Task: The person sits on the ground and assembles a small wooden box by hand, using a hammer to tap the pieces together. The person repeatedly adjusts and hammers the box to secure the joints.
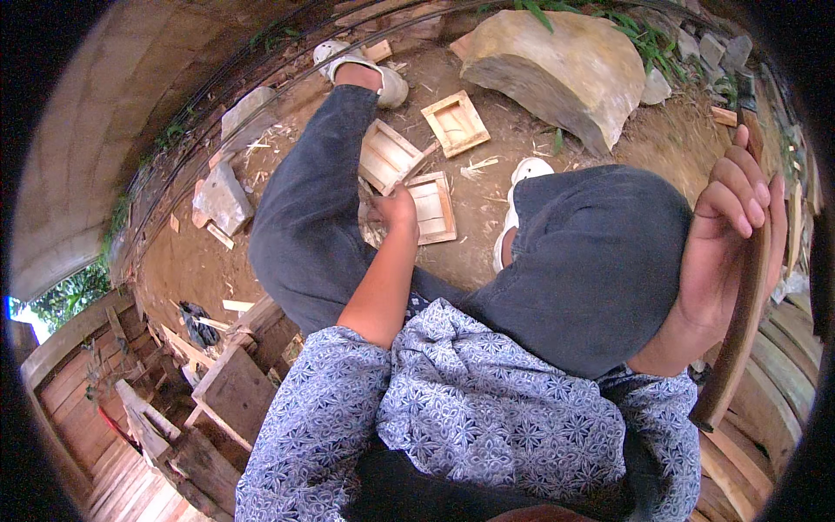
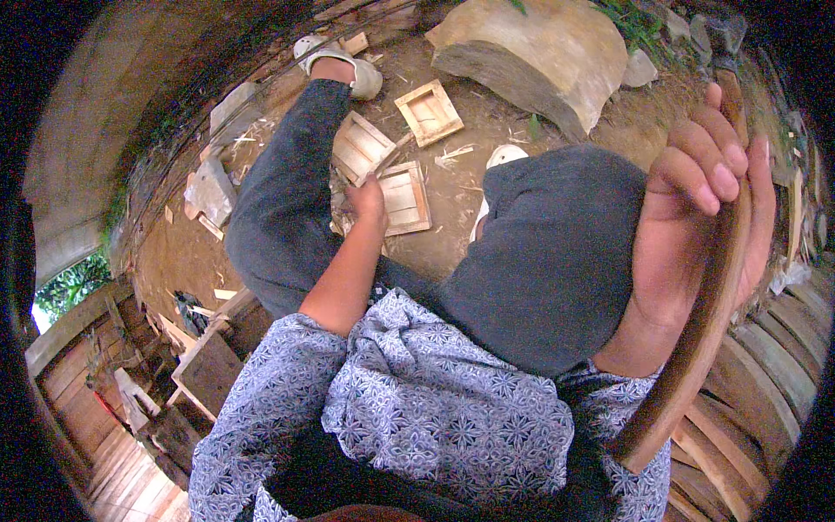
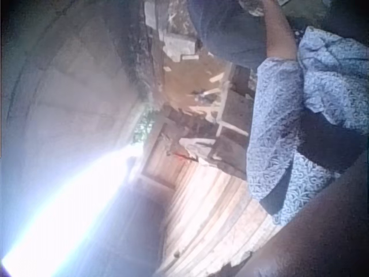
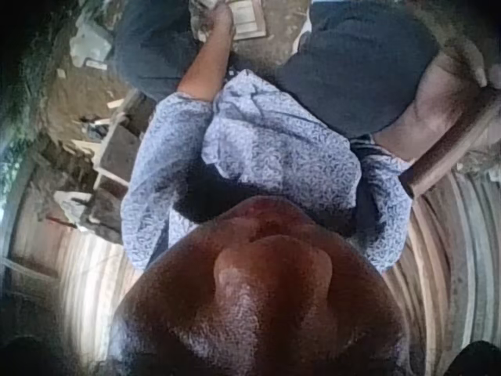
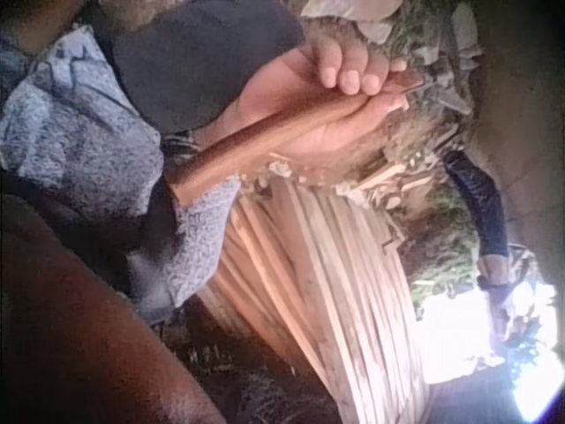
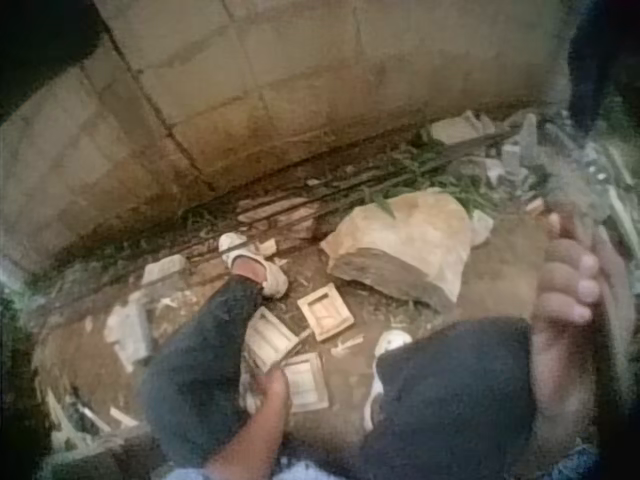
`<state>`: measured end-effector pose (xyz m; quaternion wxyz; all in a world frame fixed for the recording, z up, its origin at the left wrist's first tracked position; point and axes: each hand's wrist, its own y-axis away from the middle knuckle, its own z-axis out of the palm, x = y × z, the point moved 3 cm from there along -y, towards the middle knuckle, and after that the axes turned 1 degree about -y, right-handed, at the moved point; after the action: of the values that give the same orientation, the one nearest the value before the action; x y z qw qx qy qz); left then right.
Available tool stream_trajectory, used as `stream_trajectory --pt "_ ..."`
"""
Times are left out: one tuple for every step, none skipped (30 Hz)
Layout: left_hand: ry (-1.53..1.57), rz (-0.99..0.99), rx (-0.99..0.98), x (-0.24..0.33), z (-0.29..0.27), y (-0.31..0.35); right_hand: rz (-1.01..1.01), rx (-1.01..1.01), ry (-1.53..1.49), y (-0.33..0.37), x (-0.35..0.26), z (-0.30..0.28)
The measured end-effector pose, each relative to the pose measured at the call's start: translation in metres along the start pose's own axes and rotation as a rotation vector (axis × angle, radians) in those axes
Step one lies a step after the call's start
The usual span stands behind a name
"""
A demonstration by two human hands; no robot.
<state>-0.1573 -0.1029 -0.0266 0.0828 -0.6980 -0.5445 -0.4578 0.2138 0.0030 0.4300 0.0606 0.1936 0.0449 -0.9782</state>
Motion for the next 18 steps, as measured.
stream_trajectory --pt "-0.144 0.027 0.063 0.002 0.0 0.005 0.002 0.001 0.001 0.001 0.001 -0.001" --pt "-0.209 0.027 0.039 0.047 0.012 0.041 -0.039 0.024 0.034 0.006 -0.005 -0.005" --pt "-0.273 0.027 0.048 0.082 0.011 0.066 -0.061 0.035 0.043 0.009 -0.01 -0.005" --pt "-0.308 0.175 0.012 0.096 0.009 0.071 -0.065 0.037 0.034 0.01 -0.013 -0.004" --pt "-0.342 0.322 -0.031 0.106 0.011 0.076 -0.072 0.042 0.031 0.011 -0.018 -0.004" --pt "-0.376 0.468 -0.076 0.117 0.012 0.081 -0.082 0.049 0.027 0.013 -0.019 -0.005" --pt "-0.383 0.456 -0.07 0.126 0.014 0.083 -0.09 0.058 0.023 0.014 -0.019 -0.006" --pt "-0.388 0.448 -0.07 0.14 0.018 0.089 -0.11 0.067 0.022 0.016 -0.022 -0.007" --pt "-0.392 0.436 -0.064 0.147 0.021 0.091 -0.123 0.071 0.024 0.017 -0.023 -0.007" --pt "-0.447 0.507 -0.085 0.151 0.023 0.093 -0.138 0.08 0.027 0.018 -0.026 -0.008" --pt "-0.502 0.582 -0.104 0.155 0.025 0.091 -0.156 0.087 0.034 0.021 -0.026 -0.011" --pt "-0.556 0.659 -0.126 0.159 0.027 0.088 -0.176 0.095 0.041 0.022 -0.028 -0.012" --pt "-0.59 0.86 -0.116 0.165 0.03 0.09 -0.182 0.098 0.045 0.022 -0.031 -0.013" --pt "-0.638 0.978 -0.224 0.171 0.037 0.088 -0.192 0.105 0.049 0.024 -0.035 -0.014" --pt "-0.688 1.087 -0.329 0.177 0.044 0.081 -0.194 0.112 0.049 0.025 -0.036 -0.015" --pt "-0.736 1.197 -0.438 0.182 0.054 0.076 -0.191 0.114 0.054 0.026 -0.037 -0.016" --pt "-0.821 1.355 -0.346 0.19 0.065 0.075 -0.194 0.116 0.065 0.027 -0.039 -0.016" --pt "-0.945 1.404 -0.361 0.192 0.081 0.064 -0.193 0.112 0.074 0.026 -0.04 -0.016"
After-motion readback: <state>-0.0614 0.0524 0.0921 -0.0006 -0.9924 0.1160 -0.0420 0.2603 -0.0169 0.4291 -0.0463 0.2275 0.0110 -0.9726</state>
